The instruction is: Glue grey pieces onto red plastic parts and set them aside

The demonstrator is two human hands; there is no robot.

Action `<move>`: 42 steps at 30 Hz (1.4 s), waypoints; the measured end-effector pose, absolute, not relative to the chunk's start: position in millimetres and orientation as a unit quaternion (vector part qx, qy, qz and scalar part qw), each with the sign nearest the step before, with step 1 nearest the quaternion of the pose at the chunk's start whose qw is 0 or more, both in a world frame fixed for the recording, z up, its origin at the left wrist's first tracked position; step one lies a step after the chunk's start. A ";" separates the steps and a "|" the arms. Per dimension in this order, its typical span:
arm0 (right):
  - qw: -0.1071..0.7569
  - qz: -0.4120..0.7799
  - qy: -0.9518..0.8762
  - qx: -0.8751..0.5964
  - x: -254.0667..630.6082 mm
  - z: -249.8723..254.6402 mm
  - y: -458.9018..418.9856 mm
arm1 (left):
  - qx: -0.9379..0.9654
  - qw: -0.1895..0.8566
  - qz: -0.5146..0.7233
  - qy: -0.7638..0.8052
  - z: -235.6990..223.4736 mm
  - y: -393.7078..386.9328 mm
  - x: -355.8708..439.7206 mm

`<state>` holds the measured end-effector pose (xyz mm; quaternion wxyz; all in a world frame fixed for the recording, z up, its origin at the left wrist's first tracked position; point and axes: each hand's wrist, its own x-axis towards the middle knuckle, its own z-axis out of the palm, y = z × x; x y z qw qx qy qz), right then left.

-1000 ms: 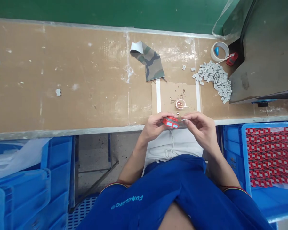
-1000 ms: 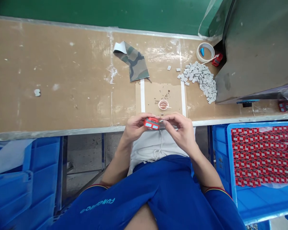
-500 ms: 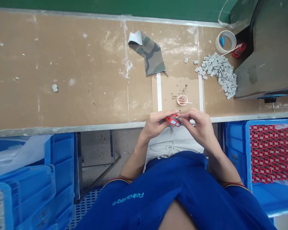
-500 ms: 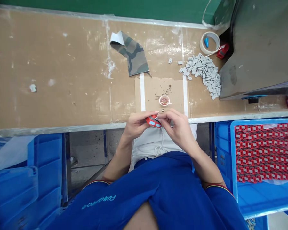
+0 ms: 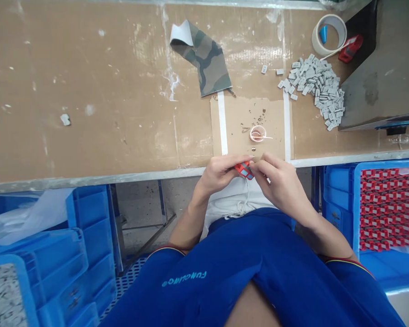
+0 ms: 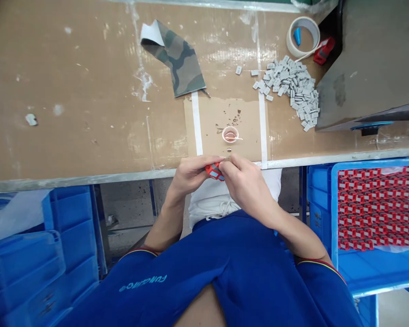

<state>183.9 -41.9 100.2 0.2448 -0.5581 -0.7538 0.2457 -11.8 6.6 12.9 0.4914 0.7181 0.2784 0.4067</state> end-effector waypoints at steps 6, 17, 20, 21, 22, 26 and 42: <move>0.324 0.346 -0.687 -0.551 196.9 86.3 -45.0 | 0.667 0.567 0.399 0.274 9.8 6.9 -12.5; 0.399 0.283 -0.663 -0.567 178.6 69.0 -39.7 | 0.603 0.568 0.454 0.327 13.3 0.5 -0.7; 0.387 0.284 -0.672 -0.564 178.2 69.1 -36.9 | 0.608 0.570 0.447 0.325 15.7 2.7 -2.4; 0.391 0.286 -0.672 -0.560 178.5 68.7 -35.7 | 0.610 0.568 0.448 0.325 16.1 3.8 -3.4; 0.397 0.292 -0.671 -0.554 178.8 68.0 -34.6 | 0.612 0.565 0.448 0.325 16.2 4.8 -4.4; 0.403 0.322 -0.663 -0.543 179.3 65.5 -32.0 | 0.616 0.569 0.445 0.315 14.4 6.8 -7.9; 0.268 0.365 -0.695 -0.558 191.0 86.8 -29.6 | 0.591 0.614 0.424 0.307 10.2 5.4 -7.1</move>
